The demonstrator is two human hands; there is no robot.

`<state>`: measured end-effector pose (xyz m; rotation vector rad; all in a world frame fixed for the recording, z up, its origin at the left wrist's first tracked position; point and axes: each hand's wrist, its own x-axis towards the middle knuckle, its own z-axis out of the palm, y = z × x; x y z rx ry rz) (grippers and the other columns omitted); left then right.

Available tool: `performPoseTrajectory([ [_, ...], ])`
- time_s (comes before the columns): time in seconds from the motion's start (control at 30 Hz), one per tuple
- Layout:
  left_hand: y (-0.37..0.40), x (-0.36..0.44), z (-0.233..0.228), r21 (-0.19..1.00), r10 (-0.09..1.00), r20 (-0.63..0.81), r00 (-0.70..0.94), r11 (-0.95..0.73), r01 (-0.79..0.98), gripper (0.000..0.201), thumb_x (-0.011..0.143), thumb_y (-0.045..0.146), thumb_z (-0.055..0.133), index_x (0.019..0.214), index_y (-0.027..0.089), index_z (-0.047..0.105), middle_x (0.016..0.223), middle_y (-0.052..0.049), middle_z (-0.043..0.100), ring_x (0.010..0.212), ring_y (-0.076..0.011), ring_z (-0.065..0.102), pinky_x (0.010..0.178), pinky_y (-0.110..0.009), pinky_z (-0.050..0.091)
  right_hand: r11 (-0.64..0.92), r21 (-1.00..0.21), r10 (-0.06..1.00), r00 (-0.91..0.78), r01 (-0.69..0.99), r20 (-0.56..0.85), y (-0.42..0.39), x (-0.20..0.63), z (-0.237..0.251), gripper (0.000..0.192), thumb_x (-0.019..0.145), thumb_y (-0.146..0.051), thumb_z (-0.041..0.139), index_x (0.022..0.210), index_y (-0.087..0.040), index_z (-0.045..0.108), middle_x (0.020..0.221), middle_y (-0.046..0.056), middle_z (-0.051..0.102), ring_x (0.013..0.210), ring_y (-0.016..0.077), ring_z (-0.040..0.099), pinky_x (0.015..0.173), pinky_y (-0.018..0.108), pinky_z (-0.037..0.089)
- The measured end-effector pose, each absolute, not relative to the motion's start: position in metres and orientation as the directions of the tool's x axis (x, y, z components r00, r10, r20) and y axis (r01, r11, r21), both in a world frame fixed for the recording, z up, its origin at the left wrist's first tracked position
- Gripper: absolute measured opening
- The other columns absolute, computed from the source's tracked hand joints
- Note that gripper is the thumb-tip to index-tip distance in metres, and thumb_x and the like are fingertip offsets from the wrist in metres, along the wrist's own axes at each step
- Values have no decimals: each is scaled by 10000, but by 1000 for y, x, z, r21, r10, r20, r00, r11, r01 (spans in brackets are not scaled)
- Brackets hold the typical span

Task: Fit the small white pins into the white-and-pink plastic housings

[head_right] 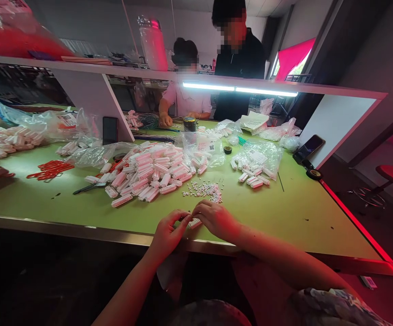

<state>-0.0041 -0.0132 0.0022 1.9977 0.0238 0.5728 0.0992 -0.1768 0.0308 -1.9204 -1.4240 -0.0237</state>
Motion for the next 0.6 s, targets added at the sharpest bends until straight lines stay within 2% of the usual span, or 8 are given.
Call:
performPoseTrajectory([
  [0.17, -14, -6, -1, 808, 225, 416, 881, -536, -245, 184, 961, 339, 548, 926, 219, 683, 901, -35, 712, 869, -186, 662, 812, -319, 537, -146, -524, 829, 393, 839, 399, -179, 104, 30, 208, 1029, -209, 430, 965, -185, 626, 950, 63, 646, 889, 164, 636, 803, 270, 504],
  [0.4, -21, -6, -5, 621, 131, 398, 908, -767, -162, 206, 890, 349, 671, 1038, 209, 642, 985, -55, 685, 969, -249, 620, 874, -413, 509, -290, -192, 926, 325, 938, 194, -184, 108, 26, 180, 1001, -160, 484, 1022, -188, 661, 999, 60, 659, 811, 167, 608, 704, 266, 446],
  [0.6, -21, -4, -9, 599, 152, 379, 913, -792, -117, 187, 885, 304, 664, 1042, 208, 631, 977, -54, 693, 943, -247, 636, 851, -407, 518, -256, -16, 954, 255, 967, 159, -181, 102, 30, 184, 999, -175, 508, 1100, -199, 660, 1039, 76, 668, 849, 181, 606, 742, 282, 442],
])
